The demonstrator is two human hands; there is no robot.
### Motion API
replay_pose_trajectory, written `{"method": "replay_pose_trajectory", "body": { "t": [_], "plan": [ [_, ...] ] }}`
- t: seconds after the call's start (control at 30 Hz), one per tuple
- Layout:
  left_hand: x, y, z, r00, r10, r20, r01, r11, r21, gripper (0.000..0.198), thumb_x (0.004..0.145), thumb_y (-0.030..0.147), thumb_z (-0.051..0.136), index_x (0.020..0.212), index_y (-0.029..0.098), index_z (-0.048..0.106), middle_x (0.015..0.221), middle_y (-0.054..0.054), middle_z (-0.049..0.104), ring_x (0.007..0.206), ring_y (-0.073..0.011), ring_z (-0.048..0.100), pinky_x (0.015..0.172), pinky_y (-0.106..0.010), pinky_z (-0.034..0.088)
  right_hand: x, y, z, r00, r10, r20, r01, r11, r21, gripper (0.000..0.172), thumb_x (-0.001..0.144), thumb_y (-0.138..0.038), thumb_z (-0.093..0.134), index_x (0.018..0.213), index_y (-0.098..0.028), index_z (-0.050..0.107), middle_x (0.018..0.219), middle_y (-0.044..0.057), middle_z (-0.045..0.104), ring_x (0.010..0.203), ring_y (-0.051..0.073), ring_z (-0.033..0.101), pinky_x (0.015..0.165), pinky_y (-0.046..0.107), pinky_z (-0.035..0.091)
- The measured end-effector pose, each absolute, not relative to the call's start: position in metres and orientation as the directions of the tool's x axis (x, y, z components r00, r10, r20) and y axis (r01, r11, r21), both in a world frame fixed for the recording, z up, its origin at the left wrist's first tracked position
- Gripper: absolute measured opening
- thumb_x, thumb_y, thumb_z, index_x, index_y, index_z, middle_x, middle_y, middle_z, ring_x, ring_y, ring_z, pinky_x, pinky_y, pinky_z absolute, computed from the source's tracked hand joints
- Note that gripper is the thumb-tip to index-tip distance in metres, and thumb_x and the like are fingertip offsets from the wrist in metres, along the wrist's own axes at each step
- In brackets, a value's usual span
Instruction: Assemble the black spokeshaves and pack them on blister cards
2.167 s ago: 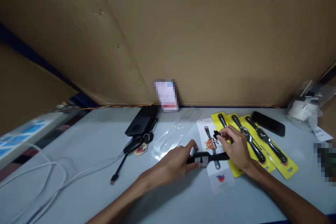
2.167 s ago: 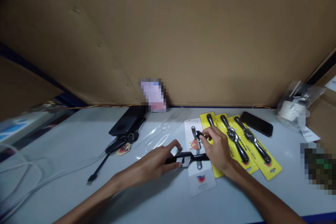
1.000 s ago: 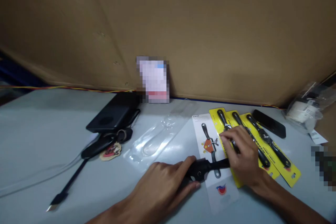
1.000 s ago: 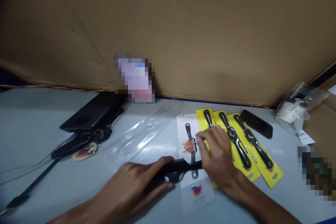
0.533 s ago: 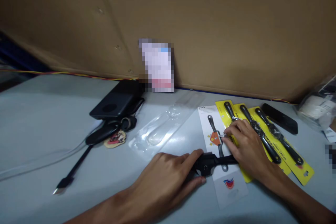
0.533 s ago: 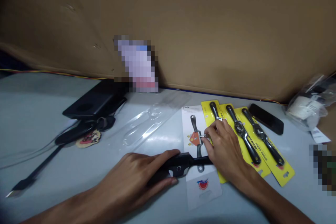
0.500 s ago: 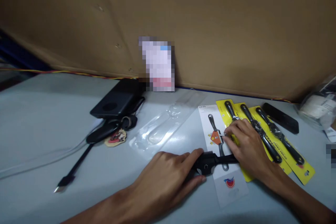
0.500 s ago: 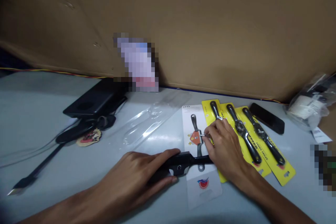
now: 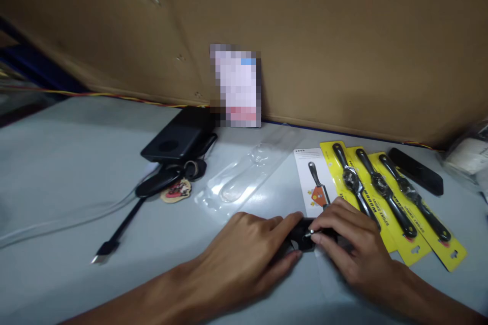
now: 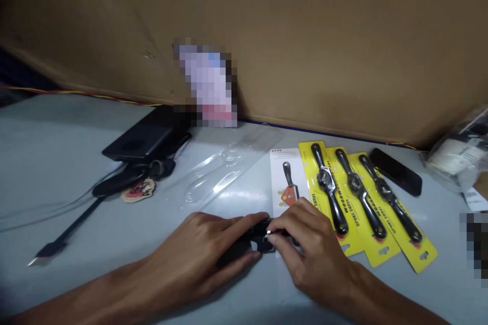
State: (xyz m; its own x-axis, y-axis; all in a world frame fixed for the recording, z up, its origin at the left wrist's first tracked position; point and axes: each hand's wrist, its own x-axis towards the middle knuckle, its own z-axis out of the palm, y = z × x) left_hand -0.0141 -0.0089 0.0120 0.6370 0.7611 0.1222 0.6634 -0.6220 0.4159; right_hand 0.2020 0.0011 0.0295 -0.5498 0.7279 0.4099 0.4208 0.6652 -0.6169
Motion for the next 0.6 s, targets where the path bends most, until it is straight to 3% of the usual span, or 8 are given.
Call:
{"method": "replay_pose_trajectory", "body": {
  "t": [0.13, 0.37, 0.6],
  "plan": [
    [-0.0145, -0.0093, 0.0095, 0.632, 0.763, 0.135, 0.666, -0.625, 0.407, 0.032, 0.096, 0.035, 0.051, 0.124, 0.02, 0.049, 0.081, 0.0, 0.075, 0.061, -0.0211, 0.072, 0.049, -0.03, 0.042, 0.1994, -0.0012, 0.0262, -0.597, 0.673, 0.437, 0.408, 0.724, -0.556, 0.012, 0.095, -0.009, 0.054, 0.091, -0.015, 0.064, 0.081, 0.004, 0.064, 0.075, 0.015, 0.056, 0.074, 0.033, 0.049],
    [-0.0151, -0.009, 0.0063, 0.637, 0.757, 0.147, 0.681, -0.642, 0.351, 0.037, 0.094, 0.042, 0.058, 0.123, 0.02, 0.05, 0.082, 0.0, 0.075, 0.06, -0.021, 0.071, 0.048, -0.029, 0.041, 0.2002, -0.0006, 0.0287, -0.579, 0.72, 0.382, 0.402, 0.66, -0.635, 0.011, 0.092, -0.009, 0.058, 0.089, -0.016, 0.065, 0.076, 0.001, 0.063, 0.073, 0.013, 0.057, 0.069, 0.029, 0.048],
    [-0.0137, -0.0101, 0.0088, 0.648, 0.759, 0.067, 0.691, -0.622, 0.368, 0.035, 0.099, 0.043, 0.05, 0.124, 0.019, 0.05, 0.086, -0.002, 0.075, 0.064, -0.0191, 0.071, 0.051, -0.028, 0.042, 0.1975, -0.0077, 0.0263, -0.632, 0.615, 0.472, 0.459, 0.787, -0.412, 0.02, 0.093, -0.003, 0.049, 0.093, -0.011, 0.067, 0.08, 0.008, 0.062, 0.077, 0.019, 0.052, 0.07, 0.035, 0.048]
  ]
}}
